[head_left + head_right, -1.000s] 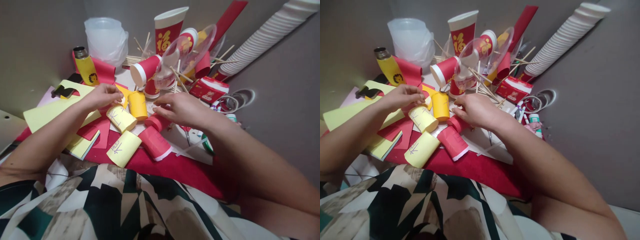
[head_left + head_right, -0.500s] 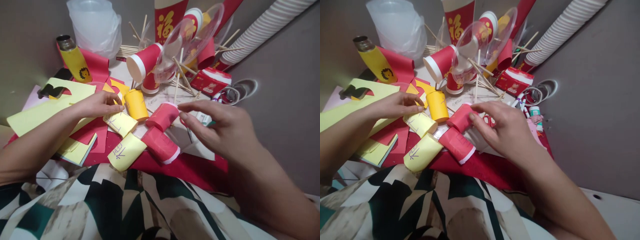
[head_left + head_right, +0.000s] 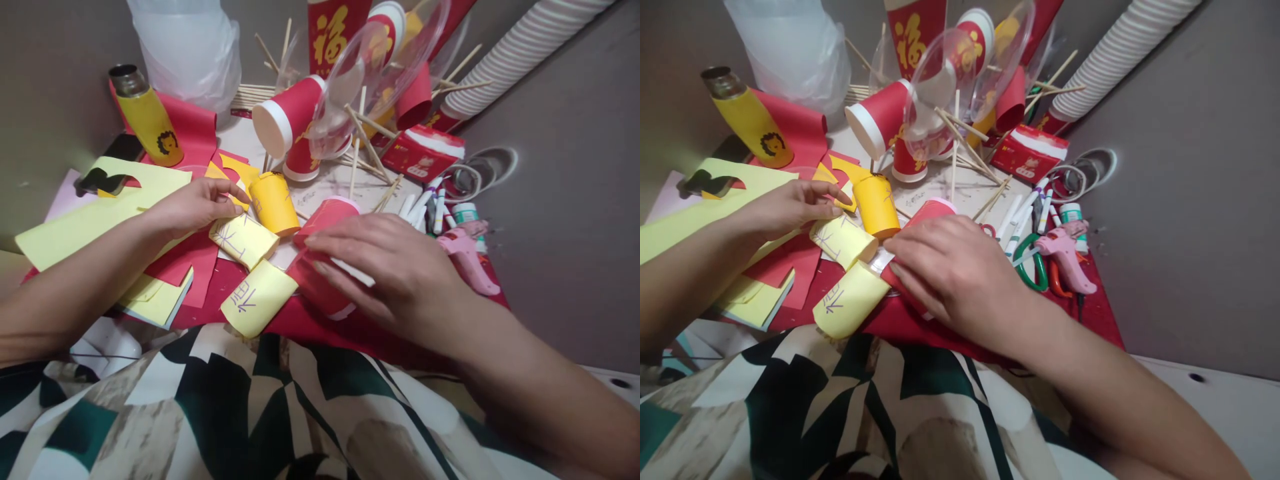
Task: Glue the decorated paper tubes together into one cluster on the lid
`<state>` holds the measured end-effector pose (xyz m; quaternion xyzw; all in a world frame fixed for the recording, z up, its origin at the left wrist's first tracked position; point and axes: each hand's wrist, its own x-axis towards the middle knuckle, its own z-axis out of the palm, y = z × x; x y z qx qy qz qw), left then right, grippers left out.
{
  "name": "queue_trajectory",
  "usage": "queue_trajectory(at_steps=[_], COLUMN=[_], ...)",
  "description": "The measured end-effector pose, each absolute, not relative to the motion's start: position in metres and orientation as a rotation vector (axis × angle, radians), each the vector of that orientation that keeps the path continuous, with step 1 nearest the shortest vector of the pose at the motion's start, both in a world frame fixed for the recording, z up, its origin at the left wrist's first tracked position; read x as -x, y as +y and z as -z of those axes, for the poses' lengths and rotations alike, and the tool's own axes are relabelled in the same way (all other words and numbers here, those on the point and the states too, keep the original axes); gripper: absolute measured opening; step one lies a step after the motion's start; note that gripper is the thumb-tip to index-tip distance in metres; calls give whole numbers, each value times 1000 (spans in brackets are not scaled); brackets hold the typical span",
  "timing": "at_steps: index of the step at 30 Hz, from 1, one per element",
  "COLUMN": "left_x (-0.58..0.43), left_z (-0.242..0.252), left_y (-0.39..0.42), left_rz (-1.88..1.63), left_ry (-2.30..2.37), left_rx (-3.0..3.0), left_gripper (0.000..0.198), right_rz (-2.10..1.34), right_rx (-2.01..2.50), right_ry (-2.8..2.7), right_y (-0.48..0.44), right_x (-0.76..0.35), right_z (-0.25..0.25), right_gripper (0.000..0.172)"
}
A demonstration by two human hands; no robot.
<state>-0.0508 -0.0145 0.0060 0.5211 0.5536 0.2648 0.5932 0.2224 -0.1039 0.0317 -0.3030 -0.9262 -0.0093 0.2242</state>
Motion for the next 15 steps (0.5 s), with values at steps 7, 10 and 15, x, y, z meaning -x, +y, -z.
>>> queue_trajectory(at_steps=[7, 10, 15], left_x=[60, 62, 64], left_z=[2, 4, 6], left_y=[-22, -25, -27], left_rz=[-643, -672, -720], left_ry=[1183, 1152, 1094], left_rx=[-1054, -1009, -967], left_gripper=[33, 38, 39], right_rz=[-40, -78, -132], right_rx=[1041, 1033, 1068], right_ry=[-2805, -2862, -2842], right_y=[-36, -29, -31], right_x=[-196, -189, -188], right_z=[-26, -27, -29], right_gripper=[24, 23, 25])
